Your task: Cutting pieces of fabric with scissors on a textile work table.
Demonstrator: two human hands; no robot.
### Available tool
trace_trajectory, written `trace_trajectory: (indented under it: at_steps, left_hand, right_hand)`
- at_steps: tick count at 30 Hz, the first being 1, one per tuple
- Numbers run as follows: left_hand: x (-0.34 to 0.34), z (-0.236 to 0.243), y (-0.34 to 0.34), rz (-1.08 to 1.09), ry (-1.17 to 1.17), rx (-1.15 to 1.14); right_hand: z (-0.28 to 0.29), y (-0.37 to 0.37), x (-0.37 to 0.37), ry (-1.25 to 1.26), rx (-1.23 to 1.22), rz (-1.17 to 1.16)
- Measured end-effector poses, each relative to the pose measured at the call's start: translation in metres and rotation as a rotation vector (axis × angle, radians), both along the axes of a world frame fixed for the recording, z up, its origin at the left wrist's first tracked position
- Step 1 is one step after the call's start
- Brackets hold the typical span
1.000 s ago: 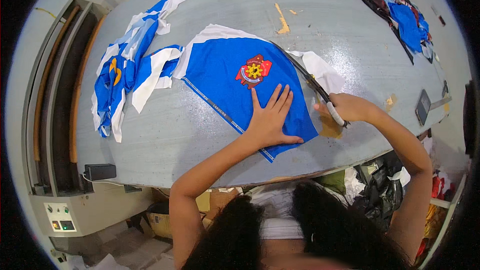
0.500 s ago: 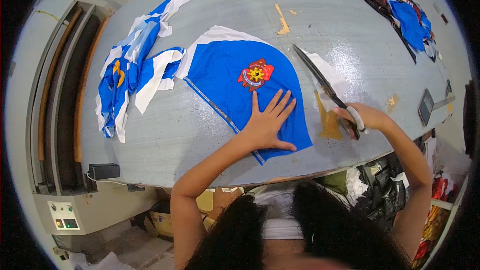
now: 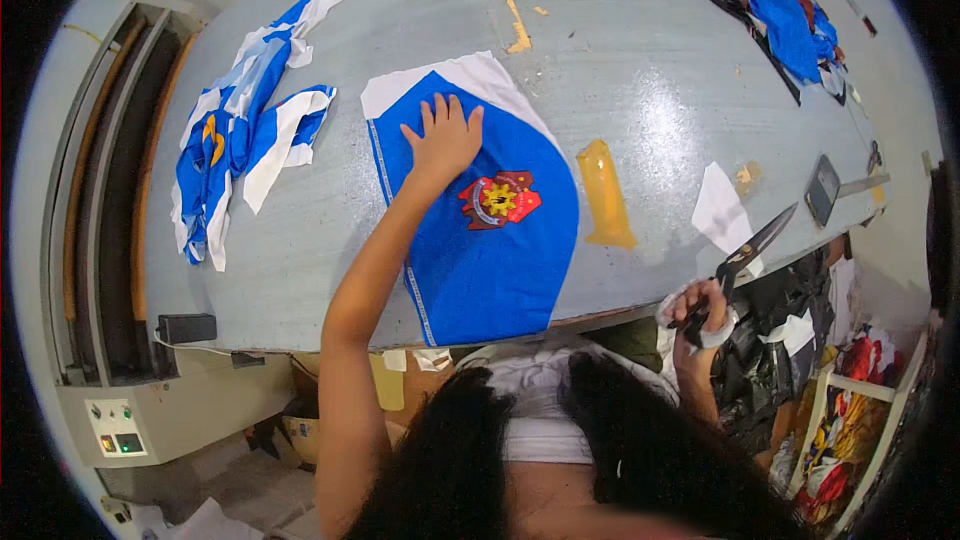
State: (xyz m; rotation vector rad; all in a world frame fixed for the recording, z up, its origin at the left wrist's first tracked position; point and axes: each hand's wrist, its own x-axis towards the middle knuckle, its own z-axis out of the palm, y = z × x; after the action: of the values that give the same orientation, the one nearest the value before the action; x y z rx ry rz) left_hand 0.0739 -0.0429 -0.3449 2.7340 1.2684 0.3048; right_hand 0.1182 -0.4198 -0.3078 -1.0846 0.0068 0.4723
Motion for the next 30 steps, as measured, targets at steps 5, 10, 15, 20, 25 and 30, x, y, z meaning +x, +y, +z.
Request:
trace_trajectory:
  at_steps: [5, 10, 15, 20, 25, 30]
  left_hand:
    - [0.078, -0.004, 0.018, -0.193, -0.098, 0.095]
    - [0.096, 0.006, 0.013, -0.421, -0.224, 0.061]
    - [0.042, 0.0, -0.013, -0.663, -0.142, 0.018]
    - [0.002, 0.01, -0.022, -0.557, -0.122, 0.084]
    - [-0.013, 0.019, -0.038, -0.763, 0.015, 0.07]
    - [-0.018, 0.01, -0.042, -0.721, -0.026, 0.105]
  right_hand:
    - [0.003, -0.026, 0.002, -0.061, -0.205, 0.182]
    - [0.007, -0.027, 0.014, -0.055, -0.338, 0.536]
    - [0.021, -0.023, 0.022, -0.019, -0.455, 1.0]
    - [0.029, -0.01, 0.028, -0.055, -0.626, 1.241]
    - [0.024, 0.004, 0.016, -0.122, -0.683, 1.287]
    - [0.027, 0.027, -0.003, -0.22, -0.768, 1.187]
